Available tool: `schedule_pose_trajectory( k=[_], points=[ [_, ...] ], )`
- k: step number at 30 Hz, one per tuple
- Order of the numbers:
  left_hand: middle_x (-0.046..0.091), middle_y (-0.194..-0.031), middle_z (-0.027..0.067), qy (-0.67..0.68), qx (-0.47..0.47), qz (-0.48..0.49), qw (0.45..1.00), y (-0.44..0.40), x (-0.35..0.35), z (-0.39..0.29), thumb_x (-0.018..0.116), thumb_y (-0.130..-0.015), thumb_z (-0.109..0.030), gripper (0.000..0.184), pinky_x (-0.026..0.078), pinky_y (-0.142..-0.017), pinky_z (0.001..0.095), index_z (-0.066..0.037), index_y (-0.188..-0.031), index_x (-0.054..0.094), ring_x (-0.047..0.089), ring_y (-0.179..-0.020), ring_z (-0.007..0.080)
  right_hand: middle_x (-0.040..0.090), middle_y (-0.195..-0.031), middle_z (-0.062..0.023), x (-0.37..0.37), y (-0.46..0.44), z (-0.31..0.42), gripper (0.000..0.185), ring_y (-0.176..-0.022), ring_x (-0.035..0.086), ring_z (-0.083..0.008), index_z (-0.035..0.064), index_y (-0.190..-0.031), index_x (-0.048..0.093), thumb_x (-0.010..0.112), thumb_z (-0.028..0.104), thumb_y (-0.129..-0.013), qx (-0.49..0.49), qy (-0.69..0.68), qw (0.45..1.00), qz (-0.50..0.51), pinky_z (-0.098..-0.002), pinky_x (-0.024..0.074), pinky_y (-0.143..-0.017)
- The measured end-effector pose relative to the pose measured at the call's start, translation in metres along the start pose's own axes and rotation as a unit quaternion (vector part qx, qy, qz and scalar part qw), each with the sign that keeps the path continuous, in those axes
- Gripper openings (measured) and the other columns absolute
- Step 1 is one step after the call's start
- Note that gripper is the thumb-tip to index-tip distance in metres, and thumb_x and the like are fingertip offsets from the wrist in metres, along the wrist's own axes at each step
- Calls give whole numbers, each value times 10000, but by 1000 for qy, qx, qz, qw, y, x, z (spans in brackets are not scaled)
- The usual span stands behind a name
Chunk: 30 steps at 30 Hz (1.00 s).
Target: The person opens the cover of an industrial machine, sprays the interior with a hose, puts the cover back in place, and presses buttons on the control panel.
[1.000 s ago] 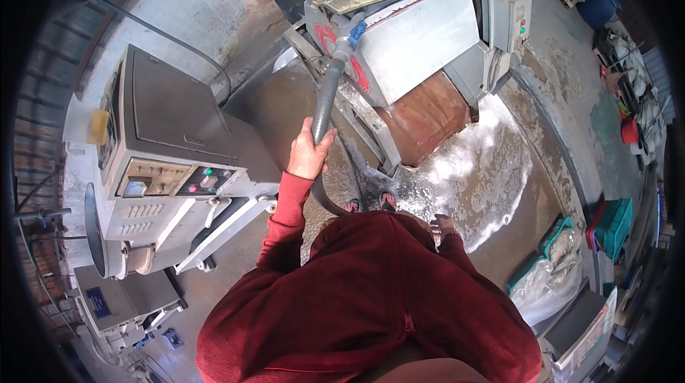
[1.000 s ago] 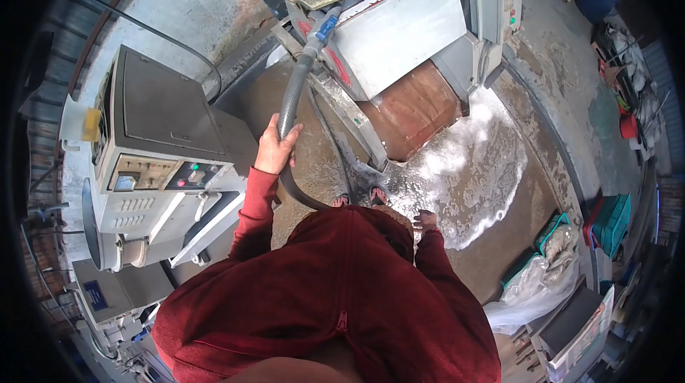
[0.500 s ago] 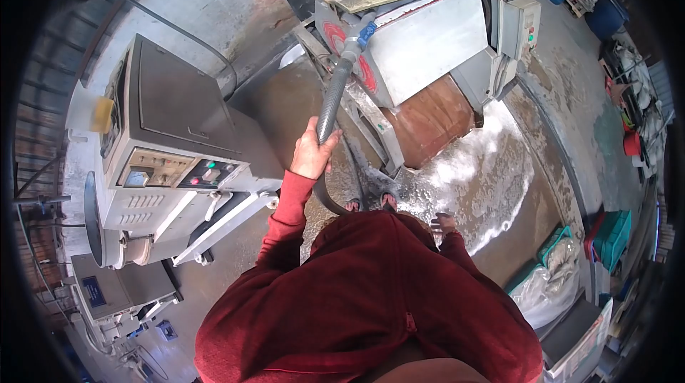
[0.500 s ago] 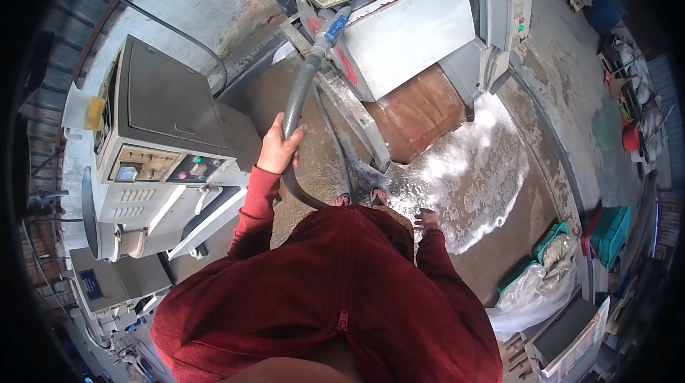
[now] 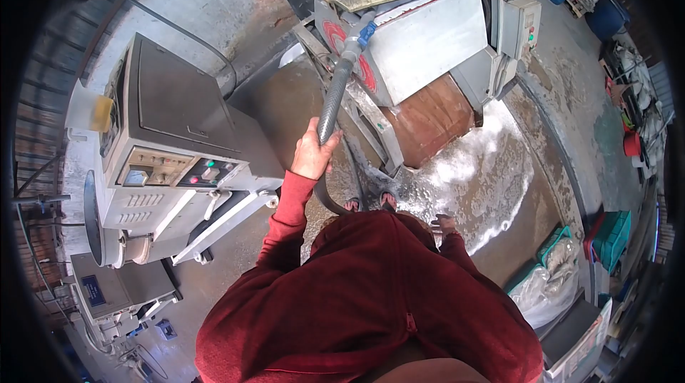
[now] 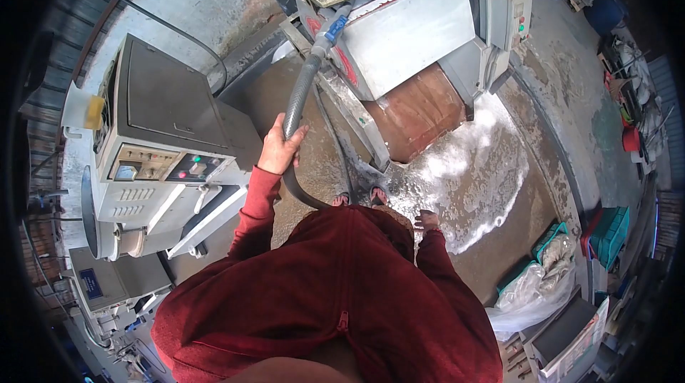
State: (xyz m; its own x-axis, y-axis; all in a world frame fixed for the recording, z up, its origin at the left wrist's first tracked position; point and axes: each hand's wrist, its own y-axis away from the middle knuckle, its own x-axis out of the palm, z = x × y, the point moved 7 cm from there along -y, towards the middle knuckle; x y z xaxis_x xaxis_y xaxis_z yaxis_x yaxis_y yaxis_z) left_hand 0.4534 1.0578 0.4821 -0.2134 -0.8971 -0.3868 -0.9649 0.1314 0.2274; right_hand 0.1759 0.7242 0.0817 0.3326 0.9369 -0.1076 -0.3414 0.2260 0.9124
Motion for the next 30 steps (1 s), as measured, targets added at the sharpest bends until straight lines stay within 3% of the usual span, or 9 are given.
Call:
schedule_pose_trajectory(
  k=[8, 11, 16, 30],
  points=[
    [424, -526, 13, -6, -4, 1, 1000, 1, 0, -2, 567, -813, -180, 271, 363, -317, 249, -12, -957, 411, 429, -345, 96, 583, -1010, -131, 0, 2, 4, 416, -830, 577, -287, 76, -1167, 469, 462, 297, -815, 2, -6, 1000, 8, -431, 471, -684],
    [456, -527, 58, -25, -15, 4, 1000, 2, -1, -1, 563, -808, -263, 328, 395, -356, 294, -14, -971, 425, 480, -349, 144, 588, -999, -132, 1, 0, 5, 405, -831, 577, -284, 77, -1158, 475, 463, 294, -816, -11, -6, 1000, 17, -433, 471, -679],
    [454, -527, 56, -20, -15, 6, 1000, 2, -2, 0, 568, -805, -266, 355, 396, -353, 288, -2, -993, 425, 475, -349, 140, 596, -971, -136, 5, -1, 12, 396, -832, 578, -285, 77, -1150, 479, 463, 289, -815, -11, 18, 1000, 6, -446, 470, -680],
    [473, -538, 63, -16, -26, 2, 1000, 1, -3, 5, 575, -802, -251, 340, 395, -360, 293, -12, -992, 426, 482, -359, 140, 558, -1038, -167, 8, -19, 45, 412, -861, 554, -317, 75, -1182, 445, 473, 264, -817, -5, 35, 998, 44, -466, 486, -713]
  ],
)
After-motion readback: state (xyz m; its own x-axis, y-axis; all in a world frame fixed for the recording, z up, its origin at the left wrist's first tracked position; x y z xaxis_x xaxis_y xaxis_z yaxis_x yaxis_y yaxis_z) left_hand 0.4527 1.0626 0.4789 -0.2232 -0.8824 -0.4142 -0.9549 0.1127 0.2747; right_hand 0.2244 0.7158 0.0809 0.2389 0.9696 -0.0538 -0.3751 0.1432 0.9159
